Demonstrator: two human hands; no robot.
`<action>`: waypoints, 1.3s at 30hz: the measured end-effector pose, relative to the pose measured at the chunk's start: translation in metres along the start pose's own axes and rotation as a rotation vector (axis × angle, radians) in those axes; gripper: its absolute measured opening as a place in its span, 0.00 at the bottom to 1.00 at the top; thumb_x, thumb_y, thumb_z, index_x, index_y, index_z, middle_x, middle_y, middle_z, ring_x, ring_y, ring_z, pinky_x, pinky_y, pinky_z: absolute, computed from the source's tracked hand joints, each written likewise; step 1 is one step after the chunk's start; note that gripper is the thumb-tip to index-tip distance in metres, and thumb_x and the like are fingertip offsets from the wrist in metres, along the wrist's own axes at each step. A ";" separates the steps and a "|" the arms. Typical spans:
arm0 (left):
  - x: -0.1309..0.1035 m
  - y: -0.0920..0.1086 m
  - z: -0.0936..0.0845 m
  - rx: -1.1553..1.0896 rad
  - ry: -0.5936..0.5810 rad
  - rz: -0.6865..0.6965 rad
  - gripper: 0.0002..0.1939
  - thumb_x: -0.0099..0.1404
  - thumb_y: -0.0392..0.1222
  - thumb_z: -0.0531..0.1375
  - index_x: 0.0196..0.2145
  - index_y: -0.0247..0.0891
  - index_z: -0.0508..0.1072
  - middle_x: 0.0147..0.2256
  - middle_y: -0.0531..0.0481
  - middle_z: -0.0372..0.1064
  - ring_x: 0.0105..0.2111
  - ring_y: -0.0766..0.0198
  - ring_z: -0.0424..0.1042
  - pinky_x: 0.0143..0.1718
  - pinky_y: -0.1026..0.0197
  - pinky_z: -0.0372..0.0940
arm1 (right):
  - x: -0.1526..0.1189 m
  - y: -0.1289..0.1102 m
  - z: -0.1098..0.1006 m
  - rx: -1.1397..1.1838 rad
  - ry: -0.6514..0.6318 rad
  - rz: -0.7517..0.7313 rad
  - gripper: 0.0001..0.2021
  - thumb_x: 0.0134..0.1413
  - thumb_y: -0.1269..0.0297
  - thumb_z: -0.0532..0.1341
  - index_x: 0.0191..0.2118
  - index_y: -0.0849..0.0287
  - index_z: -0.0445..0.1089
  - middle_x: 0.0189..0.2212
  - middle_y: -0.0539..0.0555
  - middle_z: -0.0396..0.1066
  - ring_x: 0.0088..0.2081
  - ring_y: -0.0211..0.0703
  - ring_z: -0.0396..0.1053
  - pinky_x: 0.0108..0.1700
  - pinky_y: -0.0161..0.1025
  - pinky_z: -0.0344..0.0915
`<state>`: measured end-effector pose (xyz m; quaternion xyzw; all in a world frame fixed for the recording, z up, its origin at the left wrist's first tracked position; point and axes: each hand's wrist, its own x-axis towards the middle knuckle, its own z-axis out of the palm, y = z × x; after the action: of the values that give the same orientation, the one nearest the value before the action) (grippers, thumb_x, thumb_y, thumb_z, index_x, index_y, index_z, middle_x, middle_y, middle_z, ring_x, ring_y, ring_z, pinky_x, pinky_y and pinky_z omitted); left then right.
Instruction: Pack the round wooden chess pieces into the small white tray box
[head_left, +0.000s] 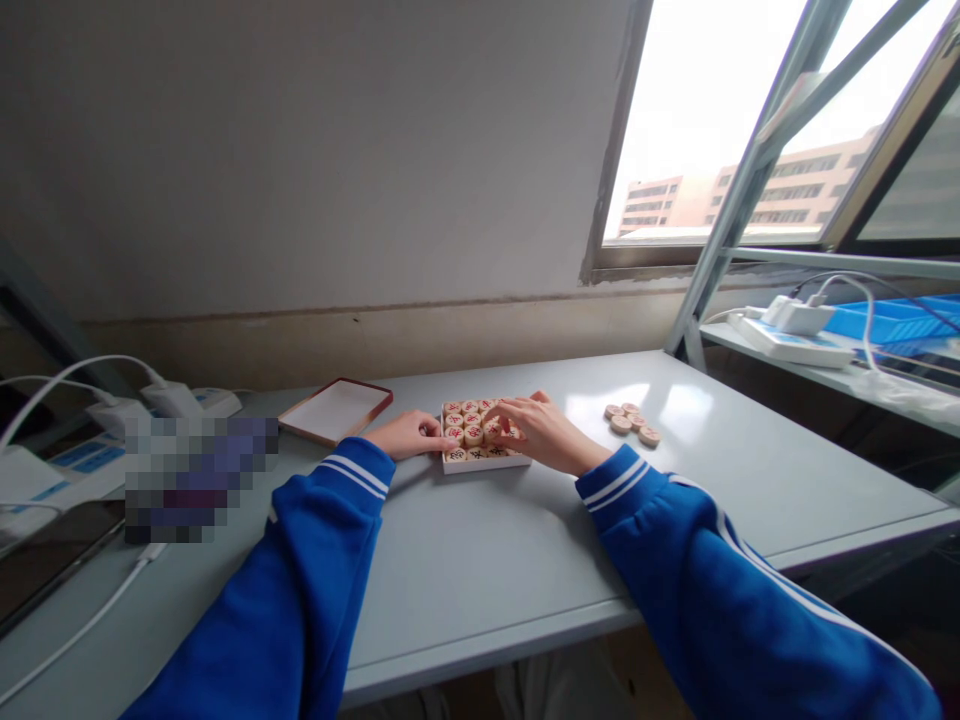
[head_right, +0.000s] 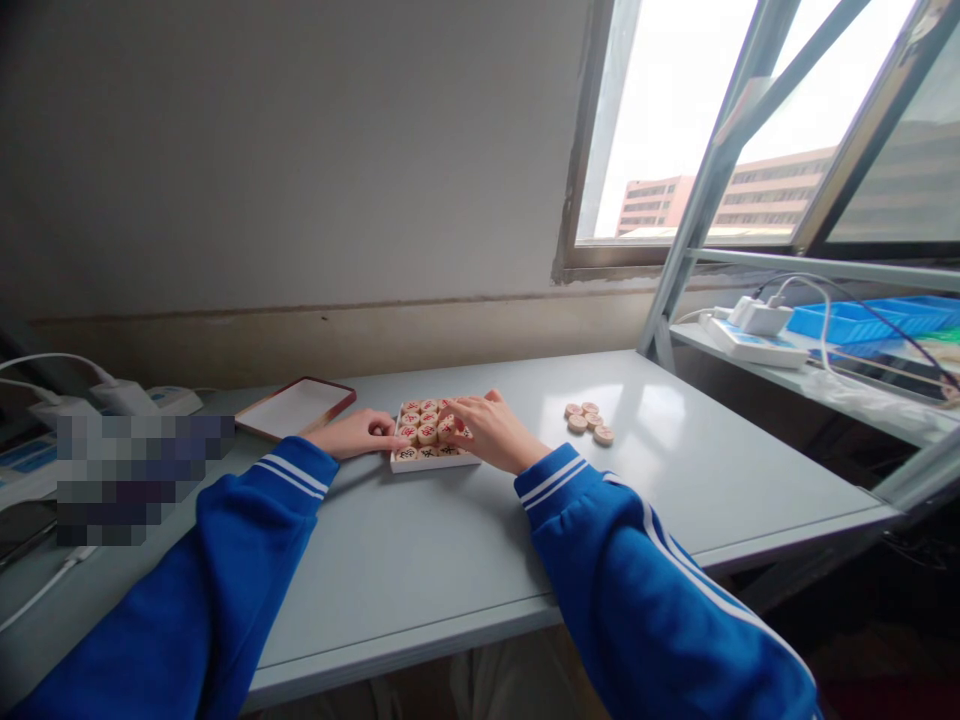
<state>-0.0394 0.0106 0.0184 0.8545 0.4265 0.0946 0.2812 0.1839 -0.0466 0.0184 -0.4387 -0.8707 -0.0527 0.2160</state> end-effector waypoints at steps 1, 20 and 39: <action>0.000 0.000 0.000 -0.002 -0.001 0.003 0.23 0.47 0.62 0.55 0.19 0.35 0.67 0.19 0.55 0.56 0.23 0.67 0.55 0.24 0.65 0.48 | 0.000 0.000 0.000 -0.007 0.004 0.002 0.07 0.53 0.61 0.55 0.38 0.56 0.63 0.34 0.51 0.70 0.37 0.40 0.66 0.38 0.37 0.48; -0.003 0.001 -0.005 -0.142 -0.061 0.004 0.22 0.48 0.60 0.55 0.19 0.34 0.68 0.18 0.54 0.58 0.23 0.67 0.57 0.26 0.65 0.51 | 0.007 -0.011 0.017 -0.005 0.103 0.050 0.11 0.52 0.56 0.55 0.35 0.58 0.58 0.35 0.53 0.67 0.37 0.41 0.62 0.36 0.36 0.46; 0.000 -0.004 0.000 -0.100 0.012 -0.022 0.26 0.51 0.62 0.51 0.21 0.34 0.69 0.18 0.54 0.61 0.22 0.66 0.60 0.26 0.64 0.53 | 0.008 -0.012 0.016 0.017 0.090 0.062 0.11 0.52 0.57 0.56 0.31 0.58 0.57 0.32 0.51 0.68 0.34 0.40 0.63 0.35 0.35 0.46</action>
<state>-0.0423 0.0124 0.0156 0.8340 0.4323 0.1179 0.3218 0.1649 -0.0441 0.0087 -0.4606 -0.8467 -0.0582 0.2600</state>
